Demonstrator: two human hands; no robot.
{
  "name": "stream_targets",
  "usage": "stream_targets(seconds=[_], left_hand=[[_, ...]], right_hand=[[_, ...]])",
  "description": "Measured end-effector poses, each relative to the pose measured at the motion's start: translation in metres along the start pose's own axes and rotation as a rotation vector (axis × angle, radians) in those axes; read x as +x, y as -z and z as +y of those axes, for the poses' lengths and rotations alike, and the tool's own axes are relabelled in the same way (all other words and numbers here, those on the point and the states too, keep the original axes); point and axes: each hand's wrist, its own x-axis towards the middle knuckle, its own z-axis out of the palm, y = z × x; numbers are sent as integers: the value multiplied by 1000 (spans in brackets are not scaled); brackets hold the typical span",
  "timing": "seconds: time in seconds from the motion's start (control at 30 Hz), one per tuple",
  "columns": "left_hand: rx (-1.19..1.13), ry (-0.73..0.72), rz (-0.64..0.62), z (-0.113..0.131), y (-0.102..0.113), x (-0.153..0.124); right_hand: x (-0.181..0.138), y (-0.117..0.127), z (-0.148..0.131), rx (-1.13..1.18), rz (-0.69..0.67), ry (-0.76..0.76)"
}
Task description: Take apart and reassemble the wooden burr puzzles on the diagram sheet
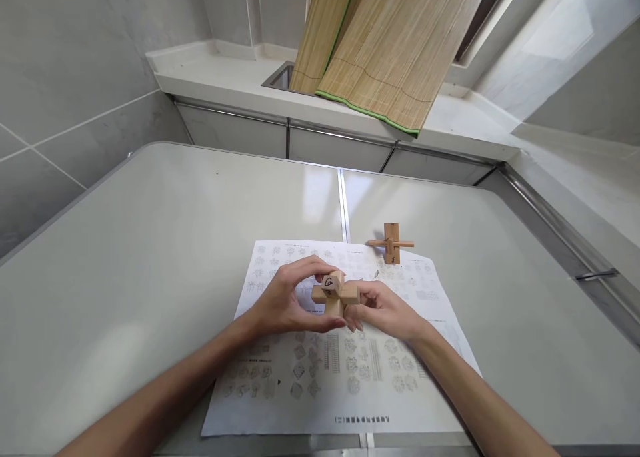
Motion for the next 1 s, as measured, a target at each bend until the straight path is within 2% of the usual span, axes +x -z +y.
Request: stream_targets(seconds=[0.2, 0.43, 0.6, 0.73, 0.83, 1.0], left_hand=[[3, -24, 38, -1, -1, -1], [3, -84, 41, -2, -5, -2], [-18, -110, 29, -3, -6, -3], [-9, -92, 76, -4, -5, -3], [-15, -51, 114, -4, -4, -2], [-29, -7, 118, -4, -5, -2]], right_hand=[[1, -2, 4, 167, 4, 42], [2, -4, 7, 426, -42, -101], [4, -7, 4, 506, -85, -172], [3, -8, 2, 445, -40, -94], [2, -10, 1, 317, 43, 19], [1, -17, -5, 122, 130, 90]])
